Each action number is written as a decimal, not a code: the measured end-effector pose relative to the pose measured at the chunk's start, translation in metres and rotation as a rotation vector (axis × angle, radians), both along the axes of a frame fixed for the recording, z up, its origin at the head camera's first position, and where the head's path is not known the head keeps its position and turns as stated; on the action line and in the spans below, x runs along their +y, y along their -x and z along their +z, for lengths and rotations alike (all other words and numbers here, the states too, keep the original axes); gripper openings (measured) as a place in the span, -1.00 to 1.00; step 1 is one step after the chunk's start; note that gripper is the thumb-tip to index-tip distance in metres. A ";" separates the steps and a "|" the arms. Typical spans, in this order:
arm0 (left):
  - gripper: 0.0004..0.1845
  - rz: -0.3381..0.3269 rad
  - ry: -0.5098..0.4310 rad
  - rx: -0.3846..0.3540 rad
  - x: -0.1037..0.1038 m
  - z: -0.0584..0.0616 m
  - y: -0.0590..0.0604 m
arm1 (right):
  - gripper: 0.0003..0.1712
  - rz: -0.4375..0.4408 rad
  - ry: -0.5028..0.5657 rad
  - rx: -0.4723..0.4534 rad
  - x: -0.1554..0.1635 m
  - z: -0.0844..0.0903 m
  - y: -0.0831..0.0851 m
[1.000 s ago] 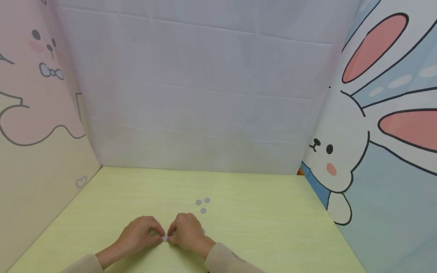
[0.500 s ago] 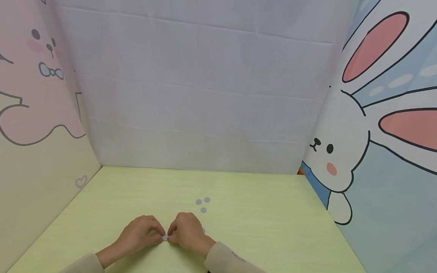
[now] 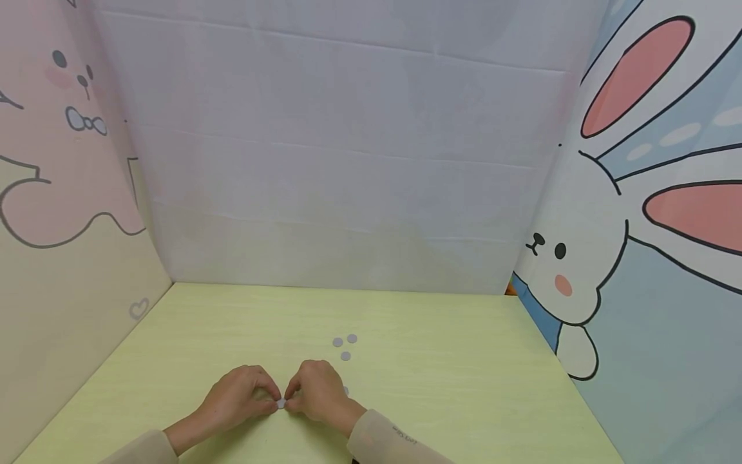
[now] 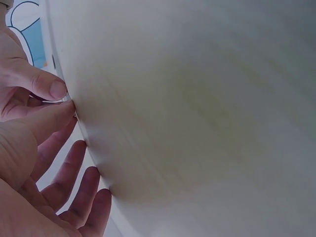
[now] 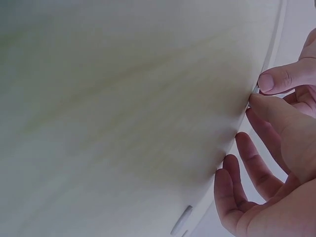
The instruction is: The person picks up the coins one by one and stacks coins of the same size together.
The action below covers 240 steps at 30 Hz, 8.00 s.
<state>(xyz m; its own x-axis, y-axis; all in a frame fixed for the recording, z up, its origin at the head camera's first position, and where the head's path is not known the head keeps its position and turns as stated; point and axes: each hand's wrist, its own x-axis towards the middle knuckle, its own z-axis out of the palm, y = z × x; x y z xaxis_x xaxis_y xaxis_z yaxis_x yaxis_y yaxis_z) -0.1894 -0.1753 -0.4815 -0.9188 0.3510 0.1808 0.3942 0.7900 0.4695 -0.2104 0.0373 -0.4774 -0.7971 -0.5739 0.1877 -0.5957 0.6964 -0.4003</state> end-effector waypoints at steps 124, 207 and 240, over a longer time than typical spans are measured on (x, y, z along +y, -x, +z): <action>-0.81 0.031 -0.037 -0.048 0.004 0.001 -0.002 | -0.52 -0.055 0.157 -0.161 0.117 0.005 0.024; -0.81 0.034 -0.031 -0.057 0.003 0.004 -0.003 | -0.92 -0.068 0.088 -0.096 0.083 -0.004 -0.005; -0.83 0.019 -0.046 -0.063 0.002 0.002 -0.003 | -0.92 -0.045 0.048 -0.077 0.065 -0.001 -0.007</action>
